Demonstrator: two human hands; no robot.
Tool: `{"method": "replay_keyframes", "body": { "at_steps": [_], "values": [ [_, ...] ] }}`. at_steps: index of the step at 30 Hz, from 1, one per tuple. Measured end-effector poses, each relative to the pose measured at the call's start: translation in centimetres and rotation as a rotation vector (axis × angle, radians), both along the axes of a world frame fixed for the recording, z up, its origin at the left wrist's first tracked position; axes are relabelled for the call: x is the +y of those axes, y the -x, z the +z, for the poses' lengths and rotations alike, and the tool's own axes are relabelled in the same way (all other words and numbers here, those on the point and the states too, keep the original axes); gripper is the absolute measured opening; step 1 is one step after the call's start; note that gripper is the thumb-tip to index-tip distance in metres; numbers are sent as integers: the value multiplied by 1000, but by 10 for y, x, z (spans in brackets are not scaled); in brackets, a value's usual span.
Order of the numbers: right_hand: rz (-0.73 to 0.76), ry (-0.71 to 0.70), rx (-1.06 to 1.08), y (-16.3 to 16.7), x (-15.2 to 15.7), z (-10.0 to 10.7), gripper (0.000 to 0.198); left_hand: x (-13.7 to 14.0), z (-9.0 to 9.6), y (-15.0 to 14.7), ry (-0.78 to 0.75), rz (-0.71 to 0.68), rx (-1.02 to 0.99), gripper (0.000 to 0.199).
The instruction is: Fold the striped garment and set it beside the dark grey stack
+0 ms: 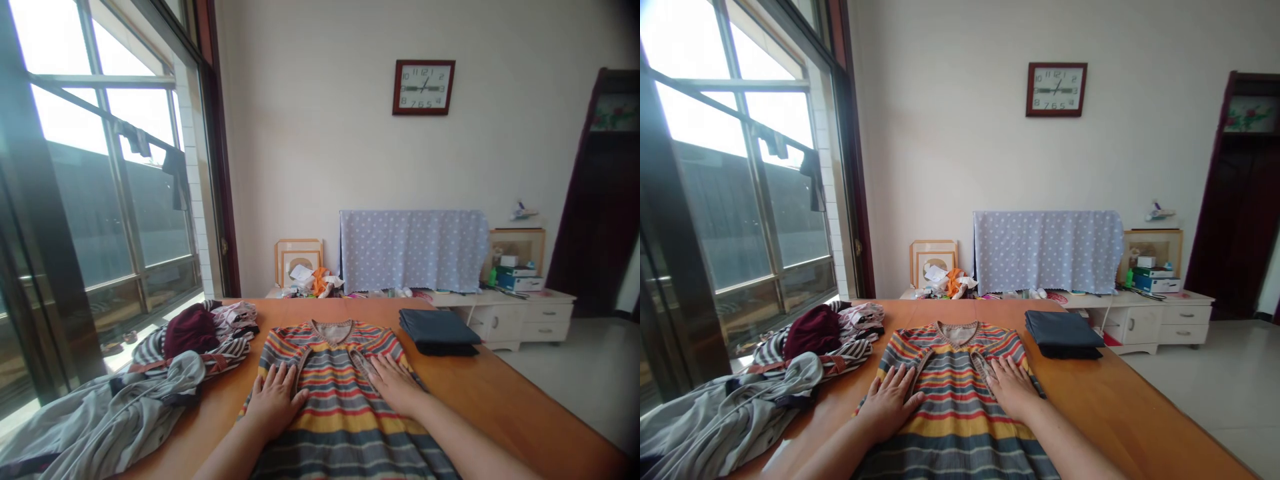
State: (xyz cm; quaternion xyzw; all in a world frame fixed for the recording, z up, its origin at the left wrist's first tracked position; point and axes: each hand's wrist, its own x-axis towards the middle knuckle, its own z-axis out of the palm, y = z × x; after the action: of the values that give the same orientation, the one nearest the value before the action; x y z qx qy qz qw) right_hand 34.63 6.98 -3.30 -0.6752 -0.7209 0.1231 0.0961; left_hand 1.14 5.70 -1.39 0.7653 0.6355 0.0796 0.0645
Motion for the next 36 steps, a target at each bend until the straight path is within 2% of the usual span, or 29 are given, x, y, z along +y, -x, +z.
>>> {"method": "replay_keyframes", "body": {
  "at_steps": [4,7,10,13,15,18,21,23,26,29,31,33,36],
  "values": [
    [30,-16,108,-3,-23,21,76,-27,20,4,1,13,-18,86],
    [79,-34,155,-3,-59,19,79,-61,25,9,-11,8,-10,84],
    [109,-14,145,1,-97,5,80,-94,17,13,-5,3,9,83],
    [119,-2,116,3,-122,-5,79,-113,9,14,11,-14,5,82],
    [130,-8,151,1,-131,-1,78,-120,8,15,2,-11,-10,80],
    [111,-51,312,-9,-142,14,74,-131,12,20,-55,1,-61,77],
    [34,-167,478,-25,-161,26,64,-154,11,30,-129,9,-153,74],
    [-18,-212,548,-32,-180,25,58,-174,6,37,-168,6,-212,70],
    [-41,-225,531,-35,-211,16,51,-202,-2,42,-164,-16,-236,61],
    [41,-240,425,-33,-232,9,41,-219,-3,41,-156,-29,-200,55],
    [45,-279,440,-31,-240,12,41,-225,0,40,-179,-16,-188,54],
    [-15,-328,496,-31,-245,18,43,-230,1,41,-210,-15,-191,53],
    [-53,-367,496,-30,-253,23,40,-236,-4,45,-230,-41,-198,49]
  ]
}}
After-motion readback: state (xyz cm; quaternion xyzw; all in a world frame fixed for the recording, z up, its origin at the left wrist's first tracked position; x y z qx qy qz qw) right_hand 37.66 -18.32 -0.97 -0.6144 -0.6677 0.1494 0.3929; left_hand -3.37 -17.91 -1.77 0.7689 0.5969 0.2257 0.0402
